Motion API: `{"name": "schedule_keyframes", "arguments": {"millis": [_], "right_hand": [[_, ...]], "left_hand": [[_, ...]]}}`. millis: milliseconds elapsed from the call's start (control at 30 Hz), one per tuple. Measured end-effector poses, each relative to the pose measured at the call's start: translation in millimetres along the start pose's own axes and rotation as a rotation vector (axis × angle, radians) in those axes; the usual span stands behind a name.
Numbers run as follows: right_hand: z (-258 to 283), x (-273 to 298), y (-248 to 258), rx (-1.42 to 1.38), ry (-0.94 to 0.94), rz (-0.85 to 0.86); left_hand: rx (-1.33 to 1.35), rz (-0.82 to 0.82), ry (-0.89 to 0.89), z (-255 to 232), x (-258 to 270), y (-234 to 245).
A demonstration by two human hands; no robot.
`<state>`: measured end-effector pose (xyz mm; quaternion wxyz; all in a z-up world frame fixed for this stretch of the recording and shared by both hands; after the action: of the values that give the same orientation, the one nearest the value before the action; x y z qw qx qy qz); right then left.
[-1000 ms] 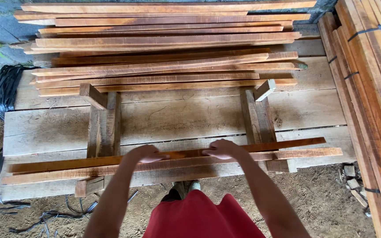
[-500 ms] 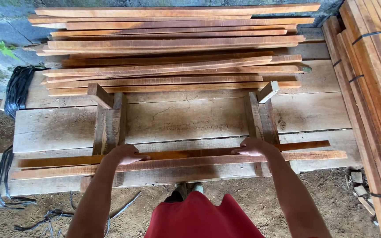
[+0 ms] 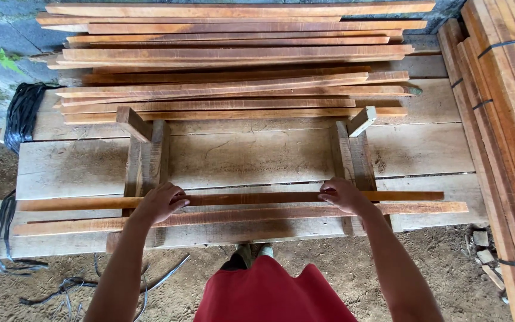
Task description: Bundling multiple thin wooden planks together using plastic straps at a workbench.
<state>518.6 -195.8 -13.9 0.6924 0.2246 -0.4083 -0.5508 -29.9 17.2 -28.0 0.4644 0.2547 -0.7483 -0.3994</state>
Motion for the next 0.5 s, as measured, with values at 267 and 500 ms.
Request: {"name": "schedule_keyframes", "arguments": {"millis": [267, 500], "right_hand": [[21.7, 4.4, 16.2, -0.125, -0.133, 0.143], [58.6, -23.2, -4.5, -0.037, -0.141, 0.344]], "left_hand": [[0.064, 0.219, 0.128, -14.9, 12.9, 25.7], [0.036, 0.449, 0.084, -67.7, -1.6, 15.2]]}}
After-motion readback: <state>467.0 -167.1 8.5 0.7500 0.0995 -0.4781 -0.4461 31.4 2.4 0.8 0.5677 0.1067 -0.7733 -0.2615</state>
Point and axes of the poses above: each hand's wrist, its own x-axis away from the middle knuckle, its own y-axis out of the back of the hand, z = x × y, the point moved 2 cm from there along -x, towards the middle knuckle, and after that the axes turned 8 degrees about y, right-handed, at the moved point
